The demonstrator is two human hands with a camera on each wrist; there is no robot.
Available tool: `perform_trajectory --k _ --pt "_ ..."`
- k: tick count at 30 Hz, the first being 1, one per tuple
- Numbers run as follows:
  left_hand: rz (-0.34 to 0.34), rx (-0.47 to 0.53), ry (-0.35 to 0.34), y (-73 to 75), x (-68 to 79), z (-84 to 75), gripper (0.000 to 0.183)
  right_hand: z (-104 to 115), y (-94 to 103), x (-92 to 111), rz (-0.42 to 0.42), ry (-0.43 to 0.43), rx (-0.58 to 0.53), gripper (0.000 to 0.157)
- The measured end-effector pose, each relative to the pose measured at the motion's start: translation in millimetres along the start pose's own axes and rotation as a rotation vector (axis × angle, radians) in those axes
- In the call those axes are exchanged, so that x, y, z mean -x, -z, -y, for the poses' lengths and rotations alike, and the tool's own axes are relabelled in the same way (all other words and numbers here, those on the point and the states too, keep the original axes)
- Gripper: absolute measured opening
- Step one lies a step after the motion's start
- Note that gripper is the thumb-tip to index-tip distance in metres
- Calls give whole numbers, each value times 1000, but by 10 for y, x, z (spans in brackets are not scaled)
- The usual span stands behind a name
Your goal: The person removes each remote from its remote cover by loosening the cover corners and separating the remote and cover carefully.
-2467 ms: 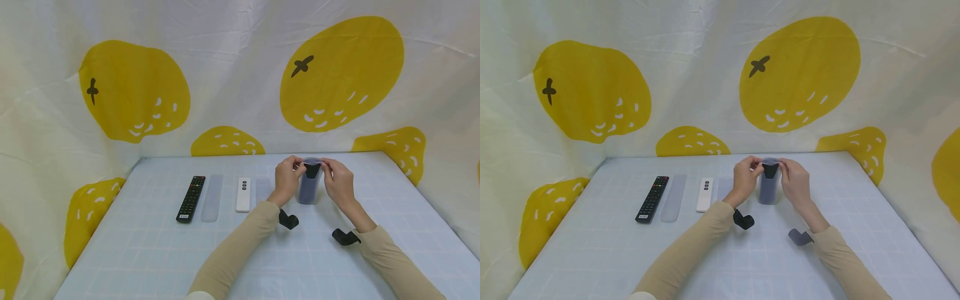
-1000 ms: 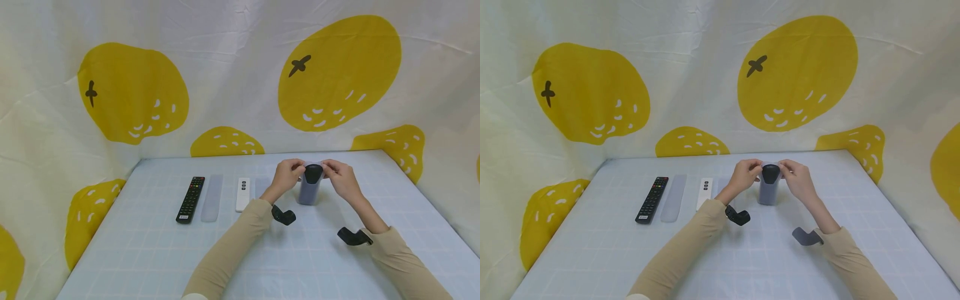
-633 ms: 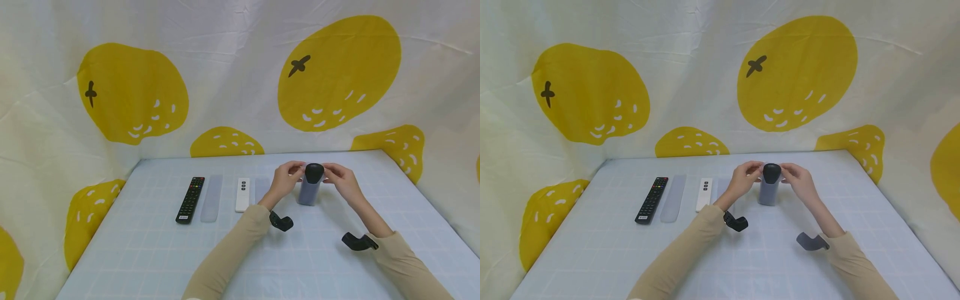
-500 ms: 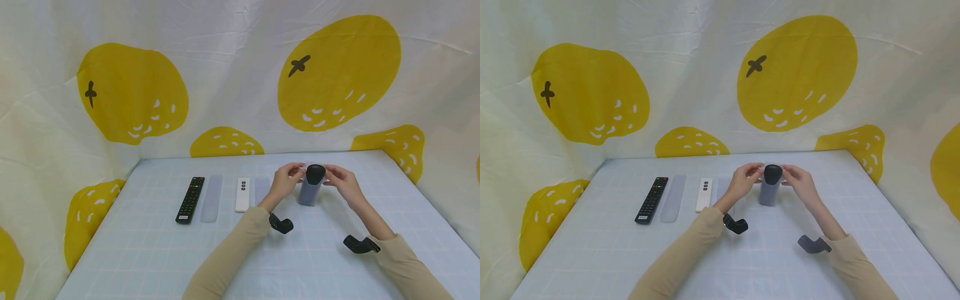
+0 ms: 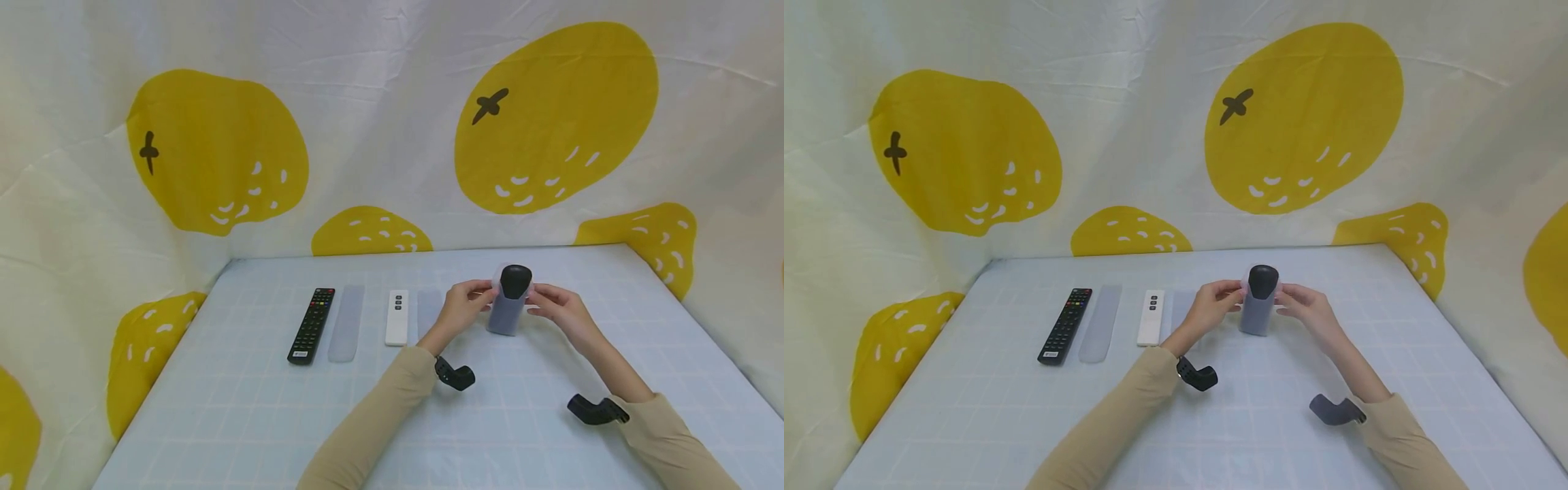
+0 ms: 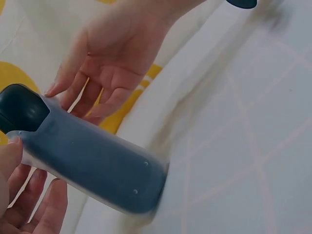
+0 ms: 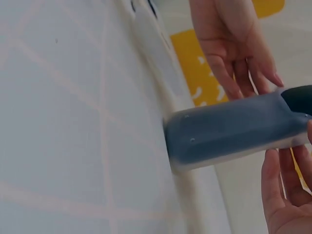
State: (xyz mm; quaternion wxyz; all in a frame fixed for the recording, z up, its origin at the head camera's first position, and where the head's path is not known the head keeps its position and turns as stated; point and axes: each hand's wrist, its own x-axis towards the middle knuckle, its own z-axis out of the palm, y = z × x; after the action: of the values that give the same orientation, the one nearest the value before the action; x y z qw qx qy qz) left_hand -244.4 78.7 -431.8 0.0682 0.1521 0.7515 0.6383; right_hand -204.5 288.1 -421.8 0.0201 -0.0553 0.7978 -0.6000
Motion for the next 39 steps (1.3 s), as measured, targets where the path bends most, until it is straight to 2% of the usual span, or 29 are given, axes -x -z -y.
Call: perform_trajectory --k 6,14,20,25,32,36,39 --pt "-7 -19 14 -1 11 9 28 -23 10 4 -2 15 19 49" --pt "-27 -49 8 -14 50 -10 21 -23 43 11 14 66 -28 25" --pt "-61 -87 29 -63 97 -30 15 -27 46 -4 16 54 -46 9" --pt "-73 -88 33 -84 122 -40 12 -32 36 -11 19 40 -52 8" --pt "-60 -62 4 -95 137 -12 10 -31 17 -11 27 69 -40 6" --pt "-48 -72 4 -102 141 -15 9 -27 -4 -6 6 85 25 19" --pt "-50 -83 8 -106 139 -10 8 -15 -16 -10 -3 81 63 23"
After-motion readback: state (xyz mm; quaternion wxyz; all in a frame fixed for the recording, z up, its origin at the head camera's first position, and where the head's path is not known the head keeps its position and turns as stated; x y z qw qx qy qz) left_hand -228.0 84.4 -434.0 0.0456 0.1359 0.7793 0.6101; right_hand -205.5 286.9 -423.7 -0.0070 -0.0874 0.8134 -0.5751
